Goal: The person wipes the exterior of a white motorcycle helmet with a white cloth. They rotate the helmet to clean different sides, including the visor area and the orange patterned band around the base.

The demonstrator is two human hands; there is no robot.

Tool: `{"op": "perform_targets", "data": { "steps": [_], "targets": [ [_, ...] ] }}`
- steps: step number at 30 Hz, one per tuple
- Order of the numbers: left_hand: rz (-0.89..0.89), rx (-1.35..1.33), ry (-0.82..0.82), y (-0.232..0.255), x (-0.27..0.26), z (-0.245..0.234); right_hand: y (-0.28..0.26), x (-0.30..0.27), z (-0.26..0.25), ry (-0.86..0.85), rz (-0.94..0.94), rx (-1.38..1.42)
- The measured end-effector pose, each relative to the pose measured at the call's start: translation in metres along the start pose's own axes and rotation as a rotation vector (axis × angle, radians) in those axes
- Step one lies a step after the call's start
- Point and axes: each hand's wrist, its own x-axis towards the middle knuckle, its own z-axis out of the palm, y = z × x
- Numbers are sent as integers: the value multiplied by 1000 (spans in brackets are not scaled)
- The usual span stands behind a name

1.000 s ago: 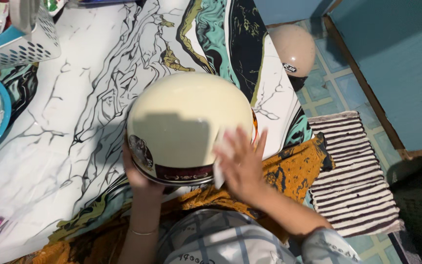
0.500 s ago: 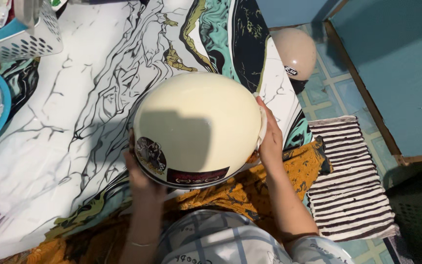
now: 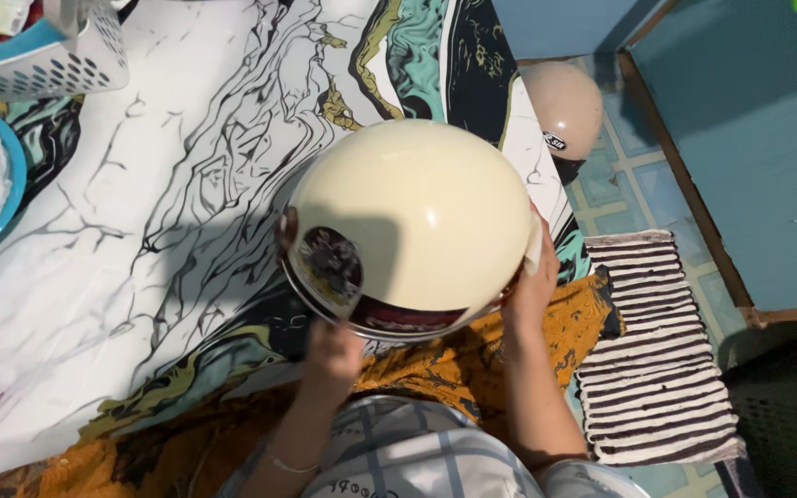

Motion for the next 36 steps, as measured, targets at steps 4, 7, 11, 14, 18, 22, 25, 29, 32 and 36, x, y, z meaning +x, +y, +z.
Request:
{"op": "perform_targets", "data": {
  "steps": [4, 7, 11, 14, 18, 22, 25, 29, 32, 36],
  "targets": [
    [48, -155, -202, -48, -5, 5, -18, -19, 12, -5, 13, 62],
    [12, -266, -194, -58, -6, 8, -27, -41, 19, -41, -17, -114],
    [140, -256, -182, -31, 13, 6, -44, -71, 14, -287, -542, -563],
    [97, -249, -85, -14, 21, 3, -68, -61, 6, -513, -773, -796],
    [63, -232, -56, 5, 19, 17, -96, 18, 33, -572, -553, -648],
    [99, -214, 1, 23, 24, 33, -113, -7, 57, -669, -925, -788],
    [79, -229, 40, 25, 25, 32, -114, -8, 58, -843, -1035, -970],
    [54, -263, 80, 17, 32, 29, -129, 62, 42, -785, -414, -611],
    [4, -228, 67, 15, 39, 29, -106, 10, 48, -871, -1043, -965],
    [45, -234, 72, -1, 41, 36, -108, -3, 52, -876, -1051, -832]
  ]
}}
